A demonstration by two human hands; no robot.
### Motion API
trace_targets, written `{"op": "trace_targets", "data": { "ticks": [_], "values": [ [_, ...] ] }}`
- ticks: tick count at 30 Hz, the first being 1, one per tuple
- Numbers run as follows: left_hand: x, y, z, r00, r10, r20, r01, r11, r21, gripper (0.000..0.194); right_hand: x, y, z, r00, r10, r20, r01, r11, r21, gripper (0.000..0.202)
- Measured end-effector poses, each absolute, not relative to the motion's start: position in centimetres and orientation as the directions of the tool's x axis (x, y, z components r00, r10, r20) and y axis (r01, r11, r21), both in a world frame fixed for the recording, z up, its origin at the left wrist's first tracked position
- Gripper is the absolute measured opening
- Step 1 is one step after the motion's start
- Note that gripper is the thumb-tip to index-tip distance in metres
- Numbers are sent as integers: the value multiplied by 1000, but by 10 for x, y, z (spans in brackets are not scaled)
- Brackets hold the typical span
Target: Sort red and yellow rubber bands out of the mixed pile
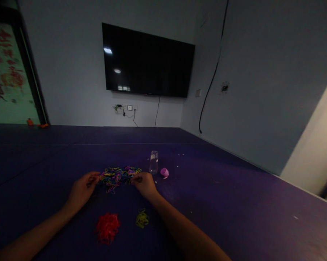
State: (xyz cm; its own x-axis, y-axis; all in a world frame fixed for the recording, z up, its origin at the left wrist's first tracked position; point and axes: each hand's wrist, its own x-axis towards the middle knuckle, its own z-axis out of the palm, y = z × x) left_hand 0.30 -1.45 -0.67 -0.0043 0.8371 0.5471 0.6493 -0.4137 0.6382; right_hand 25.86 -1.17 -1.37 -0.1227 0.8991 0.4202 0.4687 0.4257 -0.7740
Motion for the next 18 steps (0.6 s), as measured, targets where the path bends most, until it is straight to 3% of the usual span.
{"op": "trace_targets", "data": {
  "ticks": [4,11,18],
  "values": [
    [4,-9,-10,89,833,547,632,-471,615,26,257,-14,-13,-144,867,477,517,477,-711,12],
    [11,-7,-5,398,752,525,692,-622,366,35,253,-16,-12,-164,850,500,538,502,-677,17],
    [10,-6,-5,405,769,495,718,-602,349,39,251,-16,-11,-119,871,476,528,461,-713,19]
  ]
}}
